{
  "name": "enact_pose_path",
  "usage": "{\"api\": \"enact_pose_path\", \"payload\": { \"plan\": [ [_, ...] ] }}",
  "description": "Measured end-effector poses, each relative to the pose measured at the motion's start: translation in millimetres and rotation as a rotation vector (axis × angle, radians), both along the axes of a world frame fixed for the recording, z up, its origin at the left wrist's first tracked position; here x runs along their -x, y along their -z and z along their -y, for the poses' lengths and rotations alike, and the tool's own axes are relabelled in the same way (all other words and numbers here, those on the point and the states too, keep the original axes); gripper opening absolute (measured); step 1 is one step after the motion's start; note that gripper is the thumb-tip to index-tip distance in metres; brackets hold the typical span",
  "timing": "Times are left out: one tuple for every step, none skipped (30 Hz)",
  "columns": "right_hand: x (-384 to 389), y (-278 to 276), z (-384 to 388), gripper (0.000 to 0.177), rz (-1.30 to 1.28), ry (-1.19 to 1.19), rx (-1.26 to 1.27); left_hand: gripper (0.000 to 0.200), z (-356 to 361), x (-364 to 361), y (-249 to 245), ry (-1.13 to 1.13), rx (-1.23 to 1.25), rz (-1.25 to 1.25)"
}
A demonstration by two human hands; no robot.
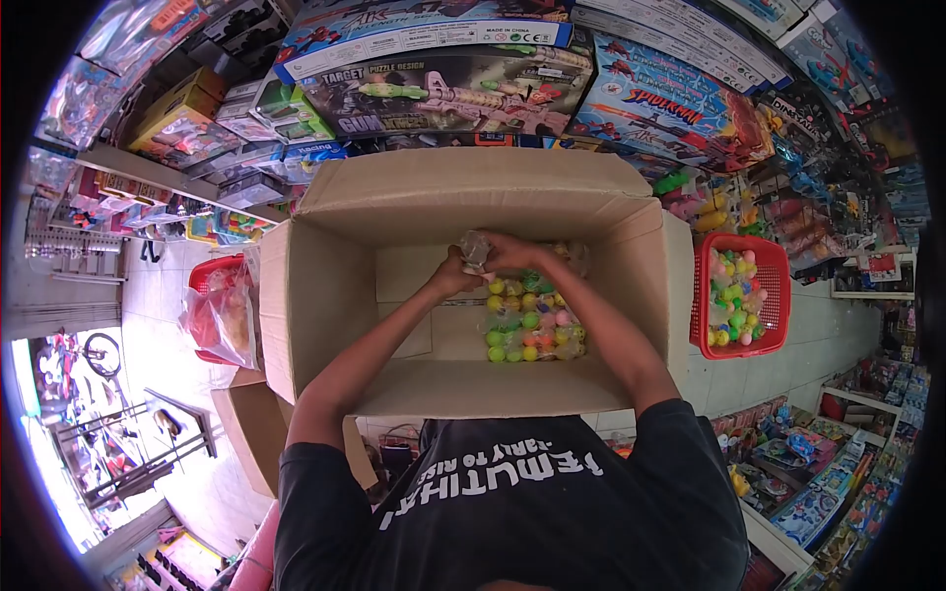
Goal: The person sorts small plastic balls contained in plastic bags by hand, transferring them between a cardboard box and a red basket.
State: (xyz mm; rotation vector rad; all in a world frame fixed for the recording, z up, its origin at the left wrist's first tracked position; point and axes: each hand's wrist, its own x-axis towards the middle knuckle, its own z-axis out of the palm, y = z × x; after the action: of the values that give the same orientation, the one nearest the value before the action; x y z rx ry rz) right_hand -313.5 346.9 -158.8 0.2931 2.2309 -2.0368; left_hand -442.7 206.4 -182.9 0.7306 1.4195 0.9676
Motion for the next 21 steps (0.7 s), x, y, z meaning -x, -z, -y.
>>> {"api": "enact_pose_path", "payload": {
  "plan": [
    [0, 2, 1, 0.052, 0.015, -0.012, -0.026, 0.063, -1, 0, 2, 0.002, 0.003, 0.001],
    [-1, 4, 1, 0.048, 0.031, -0.024, -0.051, 0.067, -2, -1, 4, 0.012, 0.025, -0.065],
    [-1, 5, 1, 0.048, 0.034, -0.022, -0.047, 0.07, -3, -2, 4, 0.023, 0.048, -0.129],
    [-1, 6, -2, 0.043, 0.101, -0.059, -0.156, 0.07, -4, -3, 4, 0.027, 0.052, -0.125],
    [-2, 7, -4, 0.039, 0.168, -0.096, -0.266, 0.073, -6, -4, 4, 0.05, 0.038, -0.114],
    [-3, 11, -6, 0.039, 0.171, -0.094, -0.263, 0.076, -8, -5, 1, 0.074, 0.023, -0.104],
    [-4, 16, -8, 0.035, 0.157, -0.105, -0.288, 0.076, -10, -7, -3, 0.077, 0.026, -0.1],
    [-5, 20, -9, 0.031, 0.144, -0.116, -0.315, 0.079, -13, -8, -7, 0.132, -0.013, -0.222],
    [-6, 29, -12, 0.031, 0.148, -0.116, -0.316, 0.083, -16, -9, -10, 0.186, -0.053, -0.342],
    [-7, 39, -14, 0.032, 0.128, -0.113, -0.356, 0.083, -19, -8, 1, 0.187, -0.055, -0.338],
    [-9, 48, -17, 0.033, 0.108, -0.11, -0.399, 0.086, -24, -9, 11, 0.216, -0.14, -0.307],
    [-10, 46, -16, 0.033, 0.113, -0.111, -0.401, 0.09, -26, -10, 19, 0.244, -0.224, -0.276],
    [-13, 45, -13, 0.034, 0.078, -0.016, -0.451, 0.09, -26, -12, 26, 0.242, -0.226, -0.272],
    [-15, 44, -11, 0.036, 0.043, 0.077, -0.5, 0.087, -24, -13, 33, 0.192, -0.243, -0.302],
    [-17, 39, -10, 0.036, 0.046, 0.072, -0.501, 0.085, -22, -13, 38, 0.139, -0.258, -0.334],
    [-17, 33, -11, 0.038, 0.137, 0.056, -0.532, 0.085, -20, -13, 43, 0.135, -0.259, -0.333],
    [-16, 28, -10, 0.039, 0.227, 0.04, -0.563, 0.083, -17, -13, 48, 0.276, -0.097, -0.435],
    [-17, 33, -7, 0.039, 0.226, 0.035, -0.564, 0.081, -14, -13, 53, 0.417, 0.068, -0.533],
    [-17, 42, -4, 0.04, 0.191, 0.07, -0.697, 0.081, -11, -15, 57, 0.413, 0.068, -0.533],
    [-19, 50, -1, 0.041, 0.154, 0.106, -0.829, 0.079, -6, -16, 61, 0.532, -0.003, -0.485],
    [-21, 50, 2, 0.041, 0.154, 0.105, -0.828, 0.077, -3, -18, 63, 0.652, -0.075, -0.434]
  ]
}}
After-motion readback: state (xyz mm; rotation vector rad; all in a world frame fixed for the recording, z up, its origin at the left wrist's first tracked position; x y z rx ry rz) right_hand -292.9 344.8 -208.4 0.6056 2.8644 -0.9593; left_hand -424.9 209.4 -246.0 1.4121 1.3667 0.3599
